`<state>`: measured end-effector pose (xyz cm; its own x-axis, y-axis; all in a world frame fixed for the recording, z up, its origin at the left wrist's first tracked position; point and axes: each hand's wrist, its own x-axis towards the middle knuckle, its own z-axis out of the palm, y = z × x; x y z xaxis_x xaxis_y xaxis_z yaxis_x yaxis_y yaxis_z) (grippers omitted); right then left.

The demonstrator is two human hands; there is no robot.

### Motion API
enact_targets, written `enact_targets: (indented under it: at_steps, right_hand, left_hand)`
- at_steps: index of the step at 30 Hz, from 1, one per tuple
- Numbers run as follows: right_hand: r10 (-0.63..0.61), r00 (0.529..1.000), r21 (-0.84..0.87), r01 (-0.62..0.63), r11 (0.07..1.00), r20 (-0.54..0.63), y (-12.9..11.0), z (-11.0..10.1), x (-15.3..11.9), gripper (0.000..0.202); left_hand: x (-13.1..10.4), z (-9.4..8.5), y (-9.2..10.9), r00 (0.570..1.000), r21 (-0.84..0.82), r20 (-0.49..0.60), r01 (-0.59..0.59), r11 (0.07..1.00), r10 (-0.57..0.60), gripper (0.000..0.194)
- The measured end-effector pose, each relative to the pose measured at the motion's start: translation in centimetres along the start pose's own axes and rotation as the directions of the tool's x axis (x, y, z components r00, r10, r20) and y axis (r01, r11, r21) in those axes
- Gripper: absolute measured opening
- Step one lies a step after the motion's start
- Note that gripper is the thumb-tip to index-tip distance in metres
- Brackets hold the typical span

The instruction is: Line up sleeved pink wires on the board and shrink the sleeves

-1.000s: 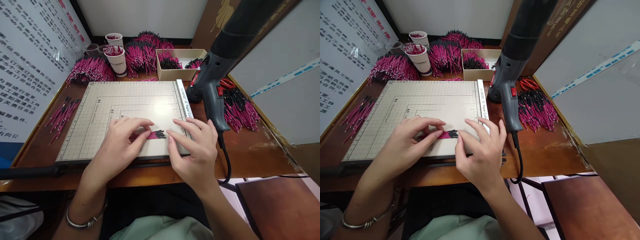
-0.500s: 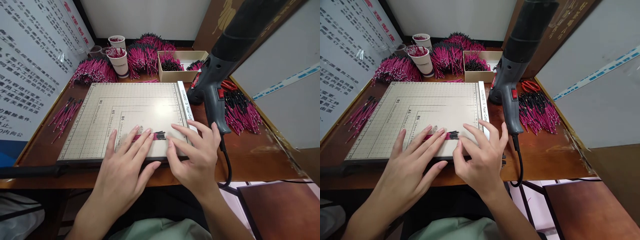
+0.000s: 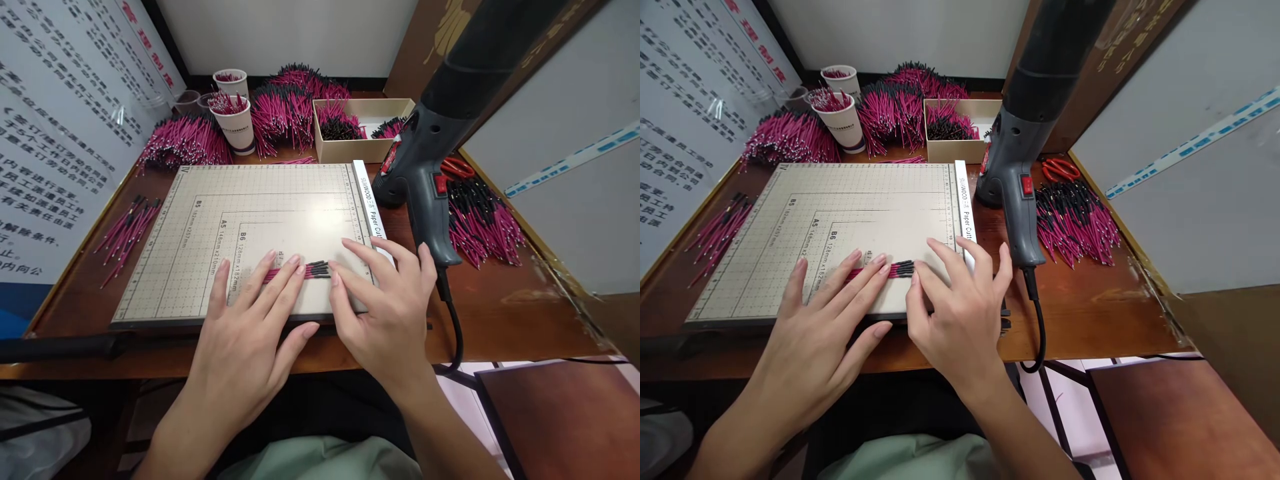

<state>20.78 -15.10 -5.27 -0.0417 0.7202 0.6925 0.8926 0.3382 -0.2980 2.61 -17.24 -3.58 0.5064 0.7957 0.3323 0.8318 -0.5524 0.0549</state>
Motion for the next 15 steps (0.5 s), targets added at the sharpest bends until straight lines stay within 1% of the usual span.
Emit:
enact_targets:
  at_steps: [2, 3, 7, 8, 11, 15]
  right_hand:
    - [-0.011, 0.999, -0.002, 0.011, 1.000, 0.047, -0.01, 0.03, 0.06, 0.021]
    - [-0.010, 0.999, 0.008, 0.010, 1.000, 0.041, 0.00, 0.03, 0.08, 0.020]
    - [0.003, 0.996, 0.068, 0.004, 0.998, -0.094, 0.09, 0.07, 0.01, 0.017]
    - [-0.008, 0.994, 0.080, 0.016, 0.997, -0.107, 0.11, 0.08, -0.02, 0.017]
    - [-0.055, 0.995, 0.084, 0.062, 0.995, -0.083, 0.15, 0.06, -0.10, 0.018]
    - [-0.046, 0.997, 0.073, 0.050, 0.996, -0.058, 0.15, -0.02, -0.10, 0.018]
  left_hand:
    - [0.02, -0.06, 0.02, 1.000, -0.005, 0.004, 0.003, 1.000, -0.003, 0.052]
    - [0.02, -0.09, 0.03, 1.000, -0.008, 0.008, 0.005, 1.000, -0.005, 0.052]
    - [-0.01, -0.19, 0.03, 1.000, -0.023, 0.013, 0.006, 1.000, -0.006, 0.051]
    - [-0.02, -0.20, 0.02, 1.000, -0.026, 0.010, 0.006, 1.000, -0.005, 0.051]
    - [-0.08, -0.16, -0.02, 1.000, -0.031, 0.006, 0.000, 1.000, 0.000, 0.049]
    - [-0.13, -0.09, -0.03, 1.000, -0.037, 0.005, -0.003, 0.999, 0.003, 0.050]
